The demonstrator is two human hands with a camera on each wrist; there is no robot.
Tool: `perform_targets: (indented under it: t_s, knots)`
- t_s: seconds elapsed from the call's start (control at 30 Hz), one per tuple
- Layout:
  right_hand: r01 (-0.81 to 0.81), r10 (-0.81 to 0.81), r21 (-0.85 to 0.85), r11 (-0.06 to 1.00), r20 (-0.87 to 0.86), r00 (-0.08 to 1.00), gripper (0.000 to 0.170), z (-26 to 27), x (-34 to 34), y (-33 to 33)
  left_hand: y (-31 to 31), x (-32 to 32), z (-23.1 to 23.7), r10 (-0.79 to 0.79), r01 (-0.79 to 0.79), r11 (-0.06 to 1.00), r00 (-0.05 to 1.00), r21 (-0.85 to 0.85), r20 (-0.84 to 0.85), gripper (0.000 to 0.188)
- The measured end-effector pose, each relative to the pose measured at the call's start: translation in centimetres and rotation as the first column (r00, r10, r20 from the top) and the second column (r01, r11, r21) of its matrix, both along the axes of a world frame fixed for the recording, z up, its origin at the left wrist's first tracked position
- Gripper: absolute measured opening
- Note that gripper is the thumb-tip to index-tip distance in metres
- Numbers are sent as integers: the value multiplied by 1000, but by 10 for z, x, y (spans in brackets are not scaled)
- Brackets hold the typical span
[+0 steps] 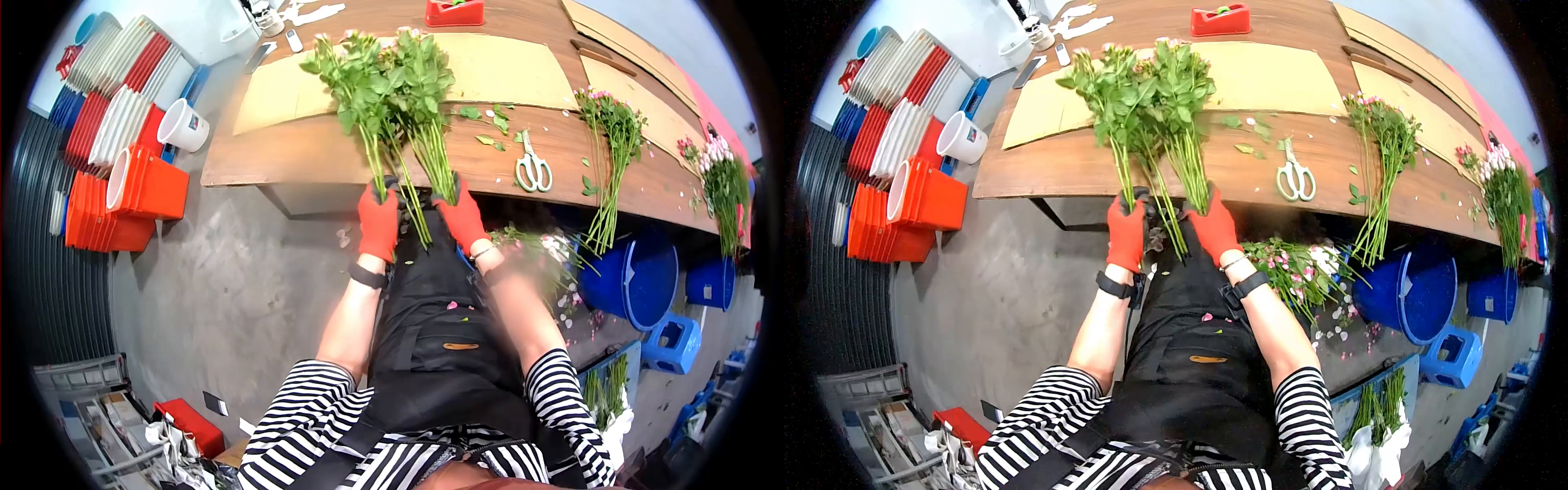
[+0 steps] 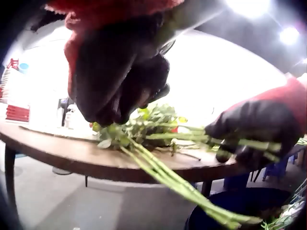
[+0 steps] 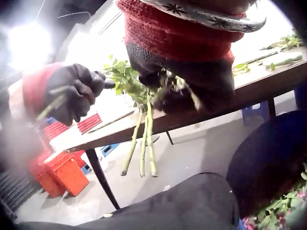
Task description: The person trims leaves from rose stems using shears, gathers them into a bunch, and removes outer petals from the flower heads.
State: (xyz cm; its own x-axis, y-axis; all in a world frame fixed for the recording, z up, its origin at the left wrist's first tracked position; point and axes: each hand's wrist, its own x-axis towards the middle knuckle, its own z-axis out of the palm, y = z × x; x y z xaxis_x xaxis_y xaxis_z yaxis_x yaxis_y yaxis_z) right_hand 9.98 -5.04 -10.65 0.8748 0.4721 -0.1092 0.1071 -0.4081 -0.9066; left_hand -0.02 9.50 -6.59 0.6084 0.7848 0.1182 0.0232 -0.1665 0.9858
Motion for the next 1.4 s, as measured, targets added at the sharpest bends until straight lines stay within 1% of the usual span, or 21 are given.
perform_targets:
  t_s: [0.13,0.17,0.27,0.3,0.4,0.43,0.53,0.6,0.67,0.7,0.73,0.8,0.93,0.97,1.13,1.17,1.2,1.27,1.3,1.33,1.4]
  knots:
    - [14,-6,-52,999,156,988,68,-3,-4,-20,-49,-2,24,-165,165,986,986,-31,-2,24]
    - [103,-96,-21,995,213,972,56,-10,-2,-25,-68,-3,36,-123,123,992,992,40,-3,24]
    - [220,-168,389,894,-164,972,40,13,6,-53,-94,7,1,-264,278,905,961,-321,88,27]
    - [255,-206,481,839,-153,966,27,8,5,-56,-107,12,-27,-202,226,894,974,-387,101,27]
    - [308,-135,484,819,-360,923,21,33,1,-65,-125,13,-32,-344,334,753,934,-567,93,23]
    - [313,-193,357,880,-335,922,15,19,6,-71,-127,12,-36,-371,355,712,923,-606,104,22]
    - [372,-194,436,819,-400,896,18,-11,14,-78,-123,11,-36,-441,397,526,883,-752,157,17]
    - [399,-251,381,834,-382,890,19,-18,18,-80,-119,14,-57,-466,401,540,875,-740,135,16]
    - [477,-343,344,808,-383,858,19,2,18,-81,-125,12,-17,-274,273,837,959,-475,68,15]
    - [444,-426,198,874,-126,896,22,11,19,-84,-122,11,-5,-238,244,938,970,-245,56,16]
    - [437,-445,208,875,-9,896,24,13,19,-88,-116,14,-17,-158,169,969,985,-180,76,18]
    - [415,-463,228,881,228,857,26,16,23,-96,-113,11,-1,-216,230,956,972,-181,95,19]
    - [297,-300,-166,940,12,954,28,2,40,-114,-102,12,-29,-215,218,966,976,-141,41,17]
    - [323,-281,-314,893,172,944,29,16,36,-119,-97,11,-32,-234,232,956,972,-180,10,17]
    - [536,-421,-92,839,516,747,30,22,34,-133,-99,8,-25,-273,246,907,962,-341,-32,16]
    - [534,-408,-56,844,579,706,31,18,33,-139,-94,7,-34,-295,247,902,952,-354,-88,29]
    - [529,-396,-21,848,638,660,32,22,30,-142,-94,5,-36,-222,211,974,962,-85,-161,35]
    - [475,-403,52,878,616,677,34,30,20,-151,-95,2,-40,-29,134,881,973,454,-231,47]
    - [459,-397,60,887,608,687,33,37,14,-156,-98,1,-16,-27,137,925,954,355,-298,61]
    - [439,-389,69,896,600,699,33,43,7,-160,-98,1,11,-49,123,898,982,422,-181,51]
    - [431,-365,54,901,630,685,36,57,-10,-170,-85,6,25,-219,218,967,976,129,-6,39]
